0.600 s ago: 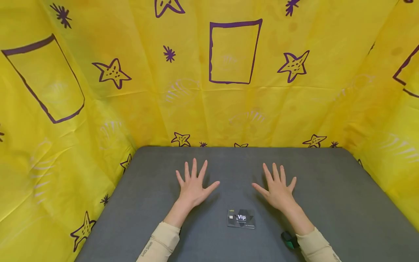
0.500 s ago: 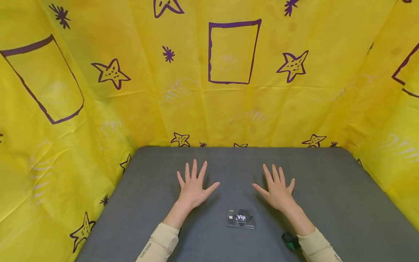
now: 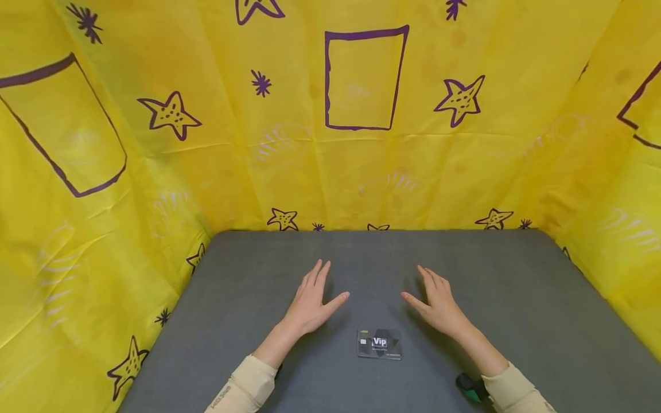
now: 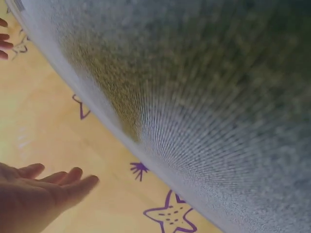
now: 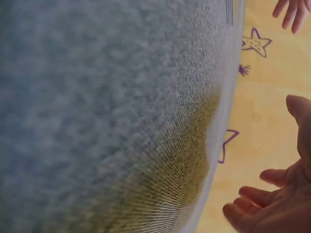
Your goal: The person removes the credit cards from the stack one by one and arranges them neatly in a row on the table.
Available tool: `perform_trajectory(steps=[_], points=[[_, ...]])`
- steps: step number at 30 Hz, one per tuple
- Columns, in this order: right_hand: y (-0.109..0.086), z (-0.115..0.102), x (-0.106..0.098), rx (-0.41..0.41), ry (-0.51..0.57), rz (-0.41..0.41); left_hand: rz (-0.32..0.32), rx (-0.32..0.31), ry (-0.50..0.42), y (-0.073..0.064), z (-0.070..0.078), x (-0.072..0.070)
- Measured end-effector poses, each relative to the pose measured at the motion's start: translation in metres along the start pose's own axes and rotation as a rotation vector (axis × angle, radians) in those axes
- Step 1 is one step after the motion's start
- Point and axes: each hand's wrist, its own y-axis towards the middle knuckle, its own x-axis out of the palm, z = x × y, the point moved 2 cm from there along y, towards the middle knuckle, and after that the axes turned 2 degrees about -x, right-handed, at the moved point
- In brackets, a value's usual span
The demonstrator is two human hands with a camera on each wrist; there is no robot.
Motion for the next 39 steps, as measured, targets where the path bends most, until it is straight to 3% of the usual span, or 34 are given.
perform_trajectory(steps=[7, 14, 20, 30, 39], points=[[-0.005, -0.001, -0.002, -0.035, 0.056, 0.001, -0.022, 0.005, -0.138, -0.004, 0.002, 0.0], [-0.013, 0.002, -0.002, -0.018, 0.097, -0.014, -0.008, 0.062, -0.235, -0.01, 0.002, 0.0], [-0.02, 0.004, -0.002, 0.003, 0.138, -0.032, -0.035, 0.113, -0.293, -0.016, 0.004, 0.002], [-0.03, -0.004, 0.004, -0.105, 0.161, -0.087, -0.168, 0.173, -0.264, -0.027, 0.008, 0.009], [-0.039, -0.017, 0.013, -0.232, 0.162, -0.14, -0.233, 0.256, -0.207, -0.034, 0.012, 0.02]])
